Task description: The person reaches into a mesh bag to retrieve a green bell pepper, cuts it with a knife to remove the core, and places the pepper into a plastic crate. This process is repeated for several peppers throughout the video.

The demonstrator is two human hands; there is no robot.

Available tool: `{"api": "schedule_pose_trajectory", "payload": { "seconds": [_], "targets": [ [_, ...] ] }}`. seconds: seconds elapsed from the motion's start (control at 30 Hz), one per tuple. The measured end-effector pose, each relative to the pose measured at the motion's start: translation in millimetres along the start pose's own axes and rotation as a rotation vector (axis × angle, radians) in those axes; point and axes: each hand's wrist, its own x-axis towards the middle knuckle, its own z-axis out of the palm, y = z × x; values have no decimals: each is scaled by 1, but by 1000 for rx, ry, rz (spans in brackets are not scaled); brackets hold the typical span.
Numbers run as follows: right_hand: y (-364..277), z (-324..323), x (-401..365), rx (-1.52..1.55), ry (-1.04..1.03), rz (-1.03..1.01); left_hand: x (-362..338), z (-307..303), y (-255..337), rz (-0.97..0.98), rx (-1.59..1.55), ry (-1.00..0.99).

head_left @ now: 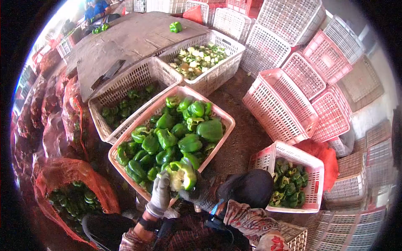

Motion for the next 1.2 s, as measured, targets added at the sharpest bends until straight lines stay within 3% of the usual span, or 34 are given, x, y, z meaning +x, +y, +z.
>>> {"api": "schedule_pose_trajectory", "payload": {
  "seconds": [0.03, 0.07, 0.13, 0.17, 0.23, 0.27, 0.3, 0.37, 0.47, 0.5, 0.53, 0.6, 0.67, 0.73, 0.77, 0.87, 0.93, 0.97, 1.0, 1.07, 1.1, 1.17, 1.2],
  "targets": [
    [-7, -7, 3, 72, -39, 145, 7, -7, -11, -107, -198, 16],
    [8, -10, 5, 93, -49, 187, 7, -3, -5, -76, -287, -11],
    [56, -19, 5, 84, 10, 171, 5, 4, 17, 0, -458, -51],
    [66, -27, 7, 89, 59, 162, 3, -10, 22, -54, -510, -68],
    [39, -40, 22, 118, 169, 182, -6, -12, 50, -50, -494, 59],
    [-6, -52, 43, 118, 164, 361, -10, -12, 62, -23, -412, 135],
    [-12, -58, 72, -81, 319, -32, -13, -20, 66, 15, -316, 138],
    [-44, -69, 118, -462, 476, -446, -18, -26, 73, -44, -345, 162],
    [-62, -75, 183, -873, 311, -434, -21, -41, 57, -136, -492, 275],
    [-47, -74, 200, -980, 207, -572, -22, -35, 55, -204, -541, 303],
    [8, -72, 226, -1177, 249, -692, -25, -34, 52, -255, -588, 291],
    [88, -79, 251, -1276, -96, -179, -35, -35, 45, -208, -379, 189],
    [59, -76, 252, -1096, -36, -22, -43, -26, 63, -328, -317, 209],
    [58, -84, 248, -1145, -29, -16, -48, -40, 48, -307, -319, 162],
    [57, -104, 241, -1106, -5, -129, -50, -46, 41, -295, -383, 149],
    [18, -136, 198, -791, 344, -270, -56, -55, 26, -282, -528, 152],
    [14, -158, 161, -763, 398, -142, -55, -57, 23, -310, -550, 196],
    [45, -180, 153, -762, 208, -69, -57, -62, 10, -327, -621, 318],
    [35, -170, 129, -820, 157, -5, -53, -55, 27, -356, -553, 249],
    [46, -157, 112, -942, 18, 58, -56, -78, 0, -358, -816, 125],
    [58, -152, 111, -1042, 38, 61, -56, -67, 9, -418, -694, 239],
    [90, -156, 117, -1186, 66, -34, -52, -54, 21, -438, -623, 192],
    [88, -161, 123, -1170, 59, 49, -49, -50, 25, -435, -587, 168]
  ]
}}
